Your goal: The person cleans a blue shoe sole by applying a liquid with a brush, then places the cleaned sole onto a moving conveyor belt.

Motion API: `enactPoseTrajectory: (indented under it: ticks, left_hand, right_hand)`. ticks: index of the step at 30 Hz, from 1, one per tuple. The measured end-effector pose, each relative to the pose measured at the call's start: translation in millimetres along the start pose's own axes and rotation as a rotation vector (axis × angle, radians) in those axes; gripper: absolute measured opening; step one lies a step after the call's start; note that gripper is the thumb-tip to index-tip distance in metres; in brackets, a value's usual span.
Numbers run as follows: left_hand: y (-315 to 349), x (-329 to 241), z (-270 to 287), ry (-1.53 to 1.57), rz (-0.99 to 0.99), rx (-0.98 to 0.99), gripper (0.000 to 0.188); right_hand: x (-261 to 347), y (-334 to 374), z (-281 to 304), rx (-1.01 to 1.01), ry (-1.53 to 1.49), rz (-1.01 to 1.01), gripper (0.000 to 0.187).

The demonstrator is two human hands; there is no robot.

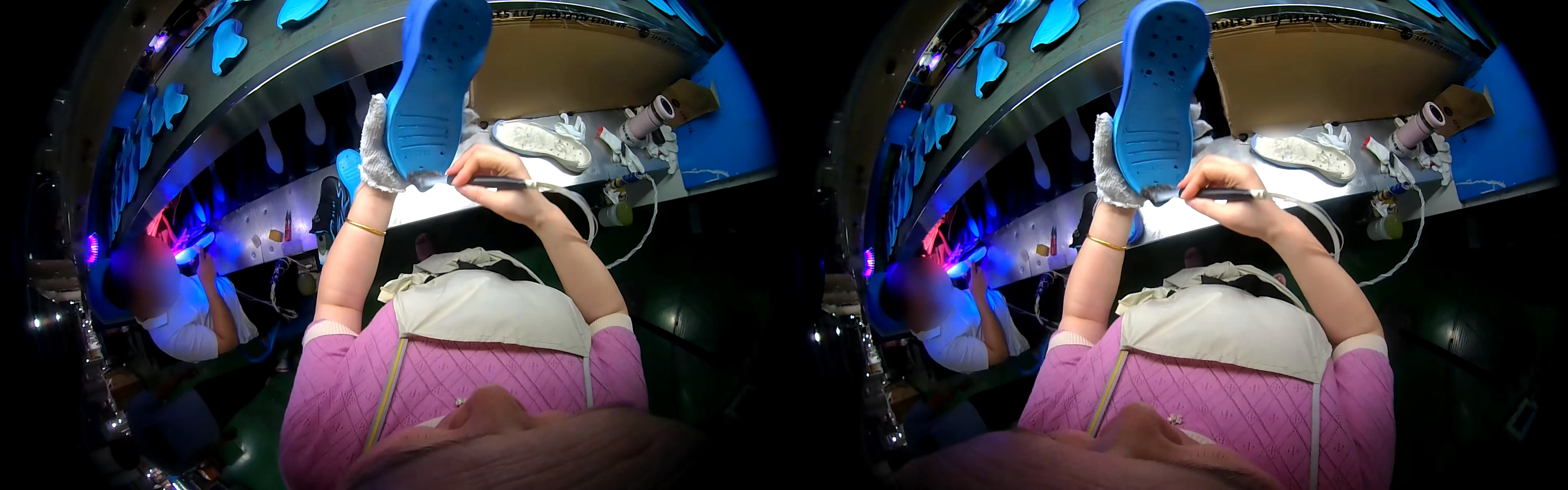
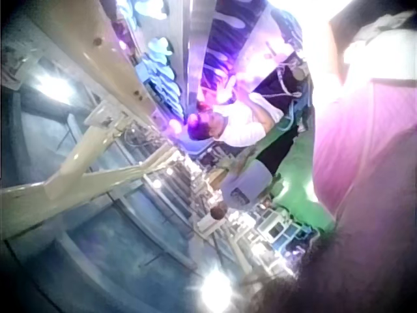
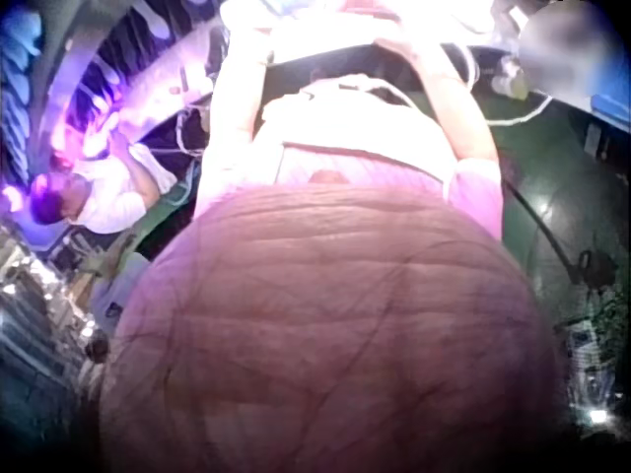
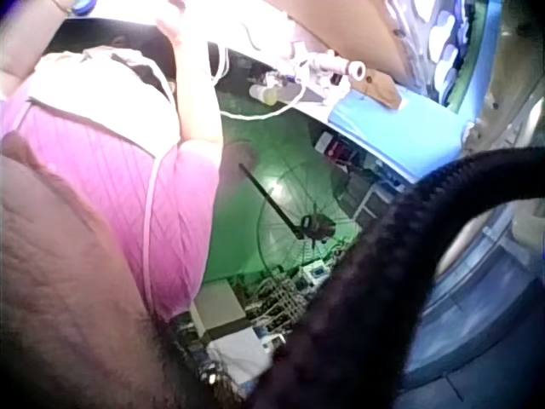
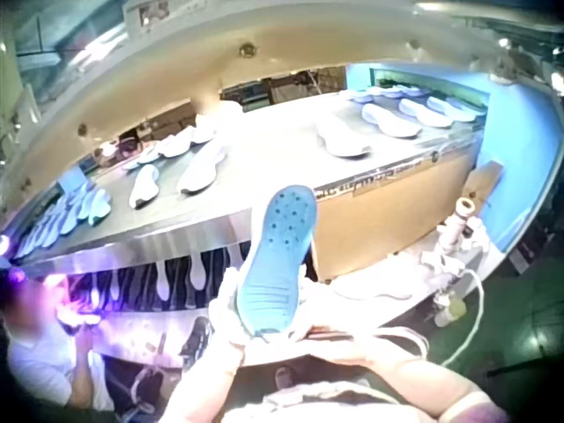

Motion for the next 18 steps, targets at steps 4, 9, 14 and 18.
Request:
enactPoseTrajectory:
  ticks: [4,9,14,18]
  left_hand:
    - [-4.3,7.2,10.3,-0.023,0.122,-0.058,0.066]
    - [-7.9,7.7,2.6,-0.109,0.132,-0.133,0.057]
    - [-16.2,4.2,-14.8,-0.225,0.18,-0.177,0.061]
    - [-19.2,13.4,-23.6,-0.356,0.329,-0.162,0.053]
  right_hand:
    - [-15.3,8.1,-6.7,0.066,-0.225,-0.125,0.009]
    - [-0.4,10.1,15.6,-0.076,-0.294,-0.032,0.005]
    - [20.7,-3.8,6.8,-0.009,0.209,0.109,0.005]
    - [21.4,-16.0,-6.7,0.158,0.286,0.022,0.007]
Point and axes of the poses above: each hand's wrist, its own y-axis away from the middle knuckle, its own z-axis out of the back of the hand, x = y × z, the point moved 10 cm from there along -y, towards the middle knuckle, and after that the axes turned 4 degrees about z, right-handed, at the moved point
